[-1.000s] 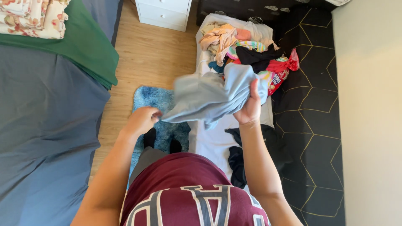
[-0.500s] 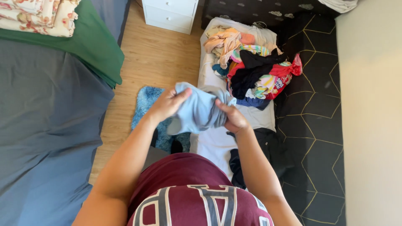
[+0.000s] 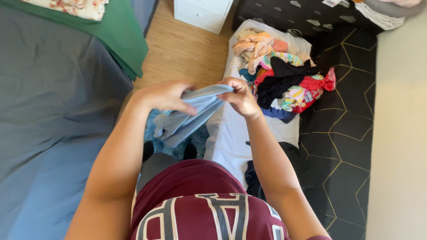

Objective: The person sits on a bed and folds several t-shirts one by one. They pick up a maroon t-shirt, unfold it, fold it neatly, and place it on a stack. They repeat this process with a light blue t-shirt and a peach-colored t-shirt, smoothing each garment before folding.

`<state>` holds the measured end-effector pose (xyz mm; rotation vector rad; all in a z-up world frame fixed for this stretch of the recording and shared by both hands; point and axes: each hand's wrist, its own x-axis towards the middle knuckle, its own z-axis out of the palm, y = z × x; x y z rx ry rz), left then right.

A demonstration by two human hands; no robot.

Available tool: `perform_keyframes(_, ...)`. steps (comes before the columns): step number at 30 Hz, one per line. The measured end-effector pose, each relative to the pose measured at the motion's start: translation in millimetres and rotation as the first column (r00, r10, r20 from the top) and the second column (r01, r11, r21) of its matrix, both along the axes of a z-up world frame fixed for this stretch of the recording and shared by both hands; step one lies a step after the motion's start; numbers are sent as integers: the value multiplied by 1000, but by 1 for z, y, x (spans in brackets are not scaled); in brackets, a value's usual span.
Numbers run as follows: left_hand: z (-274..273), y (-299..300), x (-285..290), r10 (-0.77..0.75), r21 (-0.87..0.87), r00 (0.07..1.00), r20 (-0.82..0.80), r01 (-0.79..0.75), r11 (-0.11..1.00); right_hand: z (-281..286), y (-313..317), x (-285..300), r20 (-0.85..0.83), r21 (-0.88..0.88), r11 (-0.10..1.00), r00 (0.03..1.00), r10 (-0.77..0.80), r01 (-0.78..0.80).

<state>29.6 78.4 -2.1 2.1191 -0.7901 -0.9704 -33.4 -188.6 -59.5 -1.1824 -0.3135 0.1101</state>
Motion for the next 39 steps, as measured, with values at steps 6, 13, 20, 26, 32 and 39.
perform_keyframes(6,-28,66,-12,323,-259,941,101,-288,922,-29,12,13,-535,-375,881,843,48,-288)
perform_keyframes(13,5,114,-33,398,-551,913,-91,-380,743,-161,39,24,-695,-714,-173,717,54,-678)
perform_keyframes(20,38,207,-56,318,150,838,443,-419,896,-208,17,1,-316,-708,-433,799,-511,-557)
perform_keyframes(26,-81,252,-55,145,351,782,606,-427,833,-243,96,-4,-664,-561,736,325,-674,380)
perform_keyframes(32,-163,339,-53,115,298,517,848,-646,703,-215,96,-23,-837,-111,625,266,-478,773)
perform_keyframes(39,-160,340,-20,461,23,345,817,-820,572,-110,139,-45,322,-946,-206,806,-496,251)
